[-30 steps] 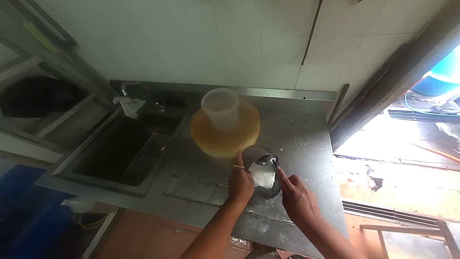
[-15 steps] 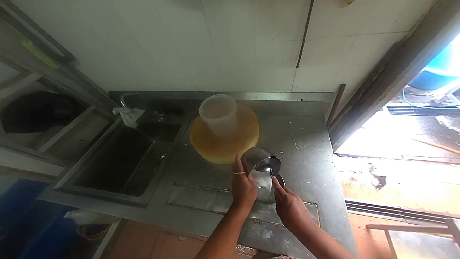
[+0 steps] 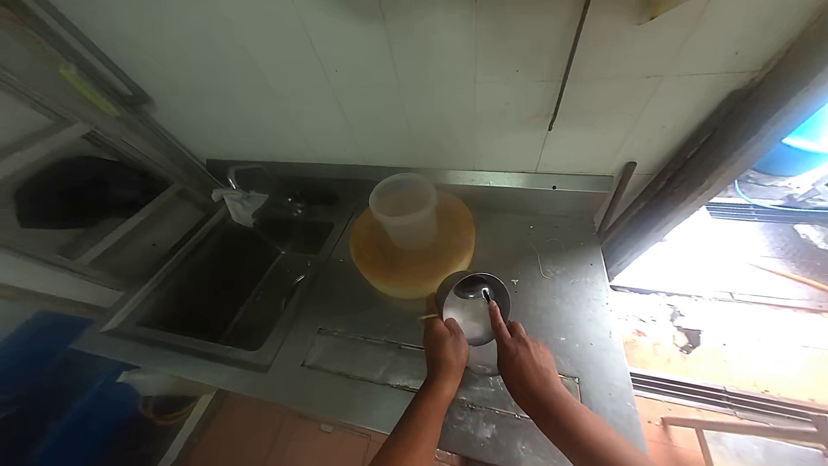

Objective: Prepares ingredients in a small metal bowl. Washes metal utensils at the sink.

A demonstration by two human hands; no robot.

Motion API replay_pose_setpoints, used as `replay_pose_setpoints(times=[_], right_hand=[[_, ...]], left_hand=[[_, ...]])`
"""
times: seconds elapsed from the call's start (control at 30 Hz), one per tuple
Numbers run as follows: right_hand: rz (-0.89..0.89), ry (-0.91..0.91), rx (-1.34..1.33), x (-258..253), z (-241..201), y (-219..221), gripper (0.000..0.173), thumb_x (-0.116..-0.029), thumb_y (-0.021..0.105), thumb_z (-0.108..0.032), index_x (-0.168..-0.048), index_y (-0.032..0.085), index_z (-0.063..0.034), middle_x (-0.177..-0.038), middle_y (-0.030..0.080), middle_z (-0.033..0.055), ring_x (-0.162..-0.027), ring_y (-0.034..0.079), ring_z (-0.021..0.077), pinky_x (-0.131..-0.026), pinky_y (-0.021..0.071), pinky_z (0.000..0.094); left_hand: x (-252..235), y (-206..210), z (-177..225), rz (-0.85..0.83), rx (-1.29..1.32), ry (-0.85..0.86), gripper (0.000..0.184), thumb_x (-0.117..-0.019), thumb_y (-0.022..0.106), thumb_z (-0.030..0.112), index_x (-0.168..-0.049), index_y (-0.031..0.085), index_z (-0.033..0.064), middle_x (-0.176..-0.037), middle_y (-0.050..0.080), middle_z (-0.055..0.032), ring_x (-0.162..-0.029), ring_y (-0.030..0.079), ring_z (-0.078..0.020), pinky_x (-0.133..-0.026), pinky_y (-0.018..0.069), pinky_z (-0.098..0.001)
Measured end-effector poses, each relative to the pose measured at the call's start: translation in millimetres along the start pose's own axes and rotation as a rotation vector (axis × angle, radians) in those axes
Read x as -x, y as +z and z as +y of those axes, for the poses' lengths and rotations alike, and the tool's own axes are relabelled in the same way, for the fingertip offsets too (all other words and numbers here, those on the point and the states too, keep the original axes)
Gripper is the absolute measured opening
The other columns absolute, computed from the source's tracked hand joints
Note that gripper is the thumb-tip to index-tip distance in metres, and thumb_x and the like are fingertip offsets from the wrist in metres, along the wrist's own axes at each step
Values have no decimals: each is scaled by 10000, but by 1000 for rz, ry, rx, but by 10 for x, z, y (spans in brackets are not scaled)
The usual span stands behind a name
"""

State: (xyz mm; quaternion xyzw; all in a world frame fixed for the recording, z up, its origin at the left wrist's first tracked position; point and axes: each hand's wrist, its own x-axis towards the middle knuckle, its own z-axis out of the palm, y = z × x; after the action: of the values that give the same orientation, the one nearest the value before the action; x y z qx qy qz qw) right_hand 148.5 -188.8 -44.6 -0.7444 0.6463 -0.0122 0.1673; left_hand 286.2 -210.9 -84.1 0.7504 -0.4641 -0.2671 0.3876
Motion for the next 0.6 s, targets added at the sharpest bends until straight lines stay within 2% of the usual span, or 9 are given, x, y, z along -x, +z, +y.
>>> replay_pose_setpoints(times=[0.07, 0.13, 0.27, 0.4, 0.43, 0.5, 0.6], right_hand=[[-33, 8, -88, -27, -16, -39, 649, -1052, 419, -116, -1654, 223, -258, -1158, 670, 176, -890, 722, 325, -778, 598, 490], [-34, -16, -178, -71, 13, -101, 623, -1059, 416, -139, -1648, 253, -262, -1089, 698, 162, -911, 717, 325, -810, 591, 508], [-116, -49, -350, -183, 32, -324, 575, -1085, 429, -196, -1639, 286, -249, -957, 718, 125, -875, 710, 284, -836, 580, 493], [-195, -43, -451, -256, 29, -465, 532, -1101, 419, -224, -1625, 329, -198, -1064, 717, 131, -903, 701, 247, -877, 570, 455], [-213, -31, -479, -282, 34, -465, 523, -1104, 419, -230, -1621, 342, -194, -1071, 712, 126, -880, 691, 234, -864, 567, 443], [-251, 2, -532, -335, 52, -449, 513, -1104, 426, -230, -1612, 364, -195, -1010, 686, 114, -770, 644, 204, -767, 562, 407], [-323, 97, -612, -346, 40, -505, 505, -1101, 443, -236, -1603, 387, -223, -854, 629, 109, -563, 553, 166, -526, 508, 332]], left_hand=[[13, 25, -30, 24, 12, 28, 560, -1023, 455, 64, -1572, 345, 70, -1328, 642, -181, -1183, 657, -273, -1007, 534, -449], [19, 60, -86, 41, 46, 61, 582, -1015, 464, 58, -1581, 327, 66, -1353, 629, -179, -1199, 650, -268, -1014, 532, -447], [23, 129, -243, 88, 182, 141, 618, -1004, 471, 71, -1596, 292, 75, -1448, 570, -150, -1253, 617, -218, -1031, 530, -414], [9, 193, -344, 120, 211, 228, 643, -980, 454, 93, -1600, 286, 76, -1504, 522, -135, -1287, 592, -188, -1047, 517, -383], [4, 192, -354, 119, 199, 233, 650, -978, 456, 91, -1603, 279, 81, -1511, 518, -130, -1292, 589, -188, -1049, 515, -384], [-4, 206, -382, 126, 174, 243, 668, -971, 469, 89, -1609, 270, 96, -1502, 530, -118, -1283, 597, -191, -1037, 524, -398], [-2, 226, -402, 130, 146, 276, 678, -964, 486, 81, -1607, 270, 85, -1508, 519, -134, -1293, 592, -222, -1035, 526, -430]])
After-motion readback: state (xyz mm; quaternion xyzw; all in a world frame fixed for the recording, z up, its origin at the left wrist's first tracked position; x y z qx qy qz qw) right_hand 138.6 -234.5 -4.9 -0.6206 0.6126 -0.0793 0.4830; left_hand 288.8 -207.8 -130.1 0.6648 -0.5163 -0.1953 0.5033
